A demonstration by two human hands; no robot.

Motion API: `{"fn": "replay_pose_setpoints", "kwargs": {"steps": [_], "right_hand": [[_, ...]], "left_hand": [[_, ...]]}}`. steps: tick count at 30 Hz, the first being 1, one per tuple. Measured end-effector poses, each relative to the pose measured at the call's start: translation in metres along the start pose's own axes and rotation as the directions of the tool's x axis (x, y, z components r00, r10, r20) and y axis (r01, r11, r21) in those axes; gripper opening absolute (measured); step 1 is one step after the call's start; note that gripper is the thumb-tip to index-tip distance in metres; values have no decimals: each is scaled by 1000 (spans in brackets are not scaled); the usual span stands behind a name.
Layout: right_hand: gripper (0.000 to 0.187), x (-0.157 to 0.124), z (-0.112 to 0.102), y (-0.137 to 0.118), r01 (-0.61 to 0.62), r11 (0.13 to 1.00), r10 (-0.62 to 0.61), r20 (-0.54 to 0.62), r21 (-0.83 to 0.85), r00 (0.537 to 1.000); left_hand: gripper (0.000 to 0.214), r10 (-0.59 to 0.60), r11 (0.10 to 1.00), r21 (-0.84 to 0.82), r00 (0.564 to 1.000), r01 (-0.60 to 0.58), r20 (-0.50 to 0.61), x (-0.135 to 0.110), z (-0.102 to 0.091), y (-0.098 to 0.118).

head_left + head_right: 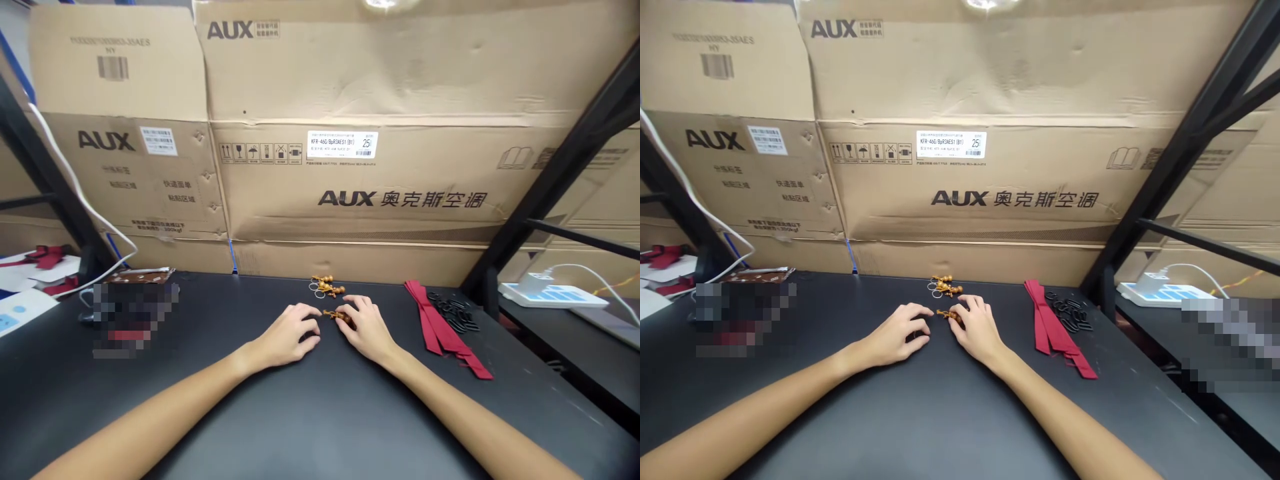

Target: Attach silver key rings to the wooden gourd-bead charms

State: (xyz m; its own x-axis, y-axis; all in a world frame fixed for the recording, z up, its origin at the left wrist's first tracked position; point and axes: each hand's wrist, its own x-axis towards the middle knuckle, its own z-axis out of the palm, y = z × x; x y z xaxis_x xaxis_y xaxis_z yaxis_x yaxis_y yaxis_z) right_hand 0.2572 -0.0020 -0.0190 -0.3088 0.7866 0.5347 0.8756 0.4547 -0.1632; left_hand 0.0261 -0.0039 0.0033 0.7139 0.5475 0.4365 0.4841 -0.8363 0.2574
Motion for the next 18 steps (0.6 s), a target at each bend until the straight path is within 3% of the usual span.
{"fn": "replay_pose_setpoints", "kwargs": {"steps": [7, 11, 18], "right_hand": [[20, 4, 10, 26, 17, 998, -18, 24, 62, 1000], [23, 8, 13, 33, 34, 988, -36, 11, 151, 999], [25, 13, 17, 42, 40, 971, -47, 21, 236, 999]], "left_hand": [[12, -164, 984, 58, 984, 168, -74, 2, -1, -35], [12, -189, 982, 9, 978, 190, -84, 2, 1, -46], [17, -181, 980, 73, 981, 187, -75, 2, -2, -57]]}}
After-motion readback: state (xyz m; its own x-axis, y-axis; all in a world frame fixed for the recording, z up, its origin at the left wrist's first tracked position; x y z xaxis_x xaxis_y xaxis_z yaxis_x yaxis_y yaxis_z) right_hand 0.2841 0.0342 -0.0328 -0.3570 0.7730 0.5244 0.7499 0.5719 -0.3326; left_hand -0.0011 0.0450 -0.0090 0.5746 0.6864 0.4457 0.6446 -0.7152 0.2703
